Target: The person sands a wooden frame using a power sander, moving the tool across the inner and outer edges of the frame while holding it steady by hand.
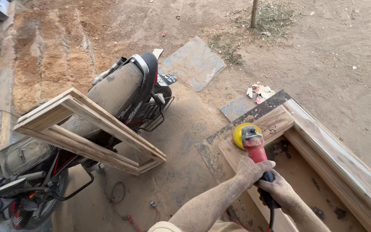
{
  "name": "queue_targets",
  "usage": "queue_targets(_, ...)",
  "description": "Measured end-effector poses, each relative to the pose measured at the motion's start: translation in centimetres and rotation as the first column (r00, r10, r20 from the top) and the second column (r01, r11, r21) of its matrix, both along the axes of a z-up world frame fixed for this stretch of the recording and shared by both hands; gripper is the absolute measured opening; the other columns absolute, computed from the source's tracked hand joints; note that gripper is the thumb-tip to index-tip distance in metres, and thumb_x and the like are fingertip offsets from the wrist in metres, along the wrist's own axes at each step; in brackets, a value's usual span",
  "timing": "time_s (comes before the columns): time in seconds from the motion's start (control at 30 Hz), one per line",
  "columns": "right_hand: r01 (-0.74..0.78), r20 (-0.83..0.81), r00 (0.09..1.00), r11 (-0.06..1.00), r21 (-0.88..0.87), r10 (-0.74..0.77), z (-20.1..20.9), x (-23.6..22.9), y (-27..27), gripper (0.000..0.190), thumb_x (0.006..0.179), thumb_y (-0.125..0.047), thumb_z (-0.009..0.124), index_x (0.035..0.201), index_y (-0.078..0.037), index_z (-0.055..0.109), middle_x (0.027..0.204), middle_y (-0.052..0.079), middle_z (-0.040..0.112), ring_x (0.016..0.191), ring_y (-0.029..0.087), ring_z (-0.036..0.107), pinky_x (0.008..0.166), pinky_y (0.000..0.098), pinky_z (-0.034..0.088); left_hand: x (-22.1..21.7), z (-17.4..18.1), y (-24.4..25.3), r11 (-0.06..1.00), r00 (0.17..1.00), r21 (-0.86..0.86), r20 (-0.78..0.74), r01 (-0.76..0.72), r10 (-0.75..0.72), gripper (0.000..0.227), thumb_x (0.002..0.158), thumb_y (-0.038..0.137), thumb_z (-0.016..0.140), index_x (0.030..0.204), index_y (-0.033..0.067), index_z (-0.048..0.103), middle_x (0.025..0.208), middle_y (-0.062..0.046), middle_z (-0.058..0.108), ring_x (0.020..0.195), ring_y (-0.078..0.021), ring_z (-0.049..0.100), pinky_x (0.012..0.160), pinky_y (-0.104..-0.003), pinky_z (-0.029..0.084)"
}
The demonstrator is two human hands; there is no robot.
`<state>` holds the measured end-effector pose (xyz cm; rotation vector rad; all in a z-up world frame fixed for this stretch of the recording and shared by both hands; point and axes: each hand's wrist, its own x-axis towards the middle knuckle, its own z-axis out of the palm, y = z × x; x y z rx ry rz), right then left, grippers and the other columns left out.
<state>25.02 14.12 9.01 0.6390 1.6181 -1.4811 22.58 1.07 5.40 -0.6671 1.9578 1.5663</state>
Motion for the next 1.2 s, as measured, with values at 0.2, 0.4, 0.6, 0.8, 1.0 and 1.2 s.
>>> queue_targets(0.2,-0.138,-0.125,0.983,0.990,0.001,0.137,-0.4,2.5,-1.3,0.063,0.070,-0.021,0.081,0.127,-0.014,0.056,0.078,0.005,0.065,0.061,0.015,0.063,0.056,0.0335,0.054,3.7,-0.8,-1.7,0.984,0.979,0.046,-0.100,-0.173,0.176,0.053,0.068,0.047,0.085,0.094,0.0013,0.074,0.083,-0.013,0.076,0.072,-0.0187,0.075,0.067,-0.034,0.059)
queue_targets(0.4,-0.236,-0.160,0.960,0.972,-0.013,0.231,-2.0,4.8,-2.1,0.063,0.068,-0.026,0.087,0.123,-0.005,0.064,0.086,0.010,0.070,0.066,0.015,0.066,0.061,0.0323,0.056,6.7,-1.2,-3.3,0.974,0.974,0.038,-0.033,-0.222,0.223,0.053,0.072,0.043,0.085,0.090,-0.0049,0.074,0.080,-0.014,0.075,0.069,-0.0177,0.073,0.063,-0.035,0.058)
queue_targets(0.6,-0.231,-0.269,0.920,0.948,0.219,0.287,-2.3,5.1,-1.9,0.078,0.063,-0.031,0.096,0.129,-0.012,0.059,0.091,0.003,0.073,0.078,0.010,0.070,0.071,0.0278,0.056,6.8,0.1,-3.0,0.959,0.967,0.132,-0.018,-0.252,0.256,0.049,0.070,0.038,0.086,0.094,-0.0027,0.071,0.082,-0.011,0.074,0.070,-0.0178,0.073,0.065,-0.035,0.060)
queue_targets(0.8,0.153,-0.123,0.983,0.981,0.122,-0.138,0.7,-1.2,2.4,0.065,0.071,-0.019,0.082,0.129,-0.010,0.057,0.076,0.011,0.064,0.057,0.019,0.062,0.050,0.0369,0.051,-3.0,-1.4,3.4,0.981,0.990,0.192,-0.144,0.015,0.013,0.057,0.070,0.042,0.086,0.101,-0.0021,0.070,0.089,-0.011,0.075,0.076,-0.0167,0.073,0.069,-0.035,0.060)
queue_targets(1.0,0.348,-0.194,0.921,0.937,0.024,-0.337,0.4,-4.7,6.6,0.053,0.076,-0.017,0.076,0.124,-0.008,0.054,0.074,0.009,0.063,0.056,0.018,0.062,0.050,0.0353,0.054,-10.1,-2.9,9.4,0.942,0.929,-0.037,-0.154,0.334,-0.336,0.062,0.065,0.057,0.084,0.089,0.0013,0.077,0.086,-0.015,0.078,0.076,-0.0200,0.076,0.072,-0.035,0.059)
queue_targets(1.2,0.267,-0.116,0.958,0.963,0.034,-0.261,0.1,-2.3,6.7,0.056,0.075,-0.022,0.081,0.120,-0.005,0.053,0.073,0.009,0.062,0.053,0.020,0.062,0.047,0.0369,0.054,-6.5,-2.8,8.5,0.968,0.965,0.027,-0.095,0.249,-0.245,0.059,0.065,0.054,0.086,0.088,-0.0001,0.076,0.083,-0.013,0.076,0.071,-0.0198,0.075,0.065,-0.036,0.060)
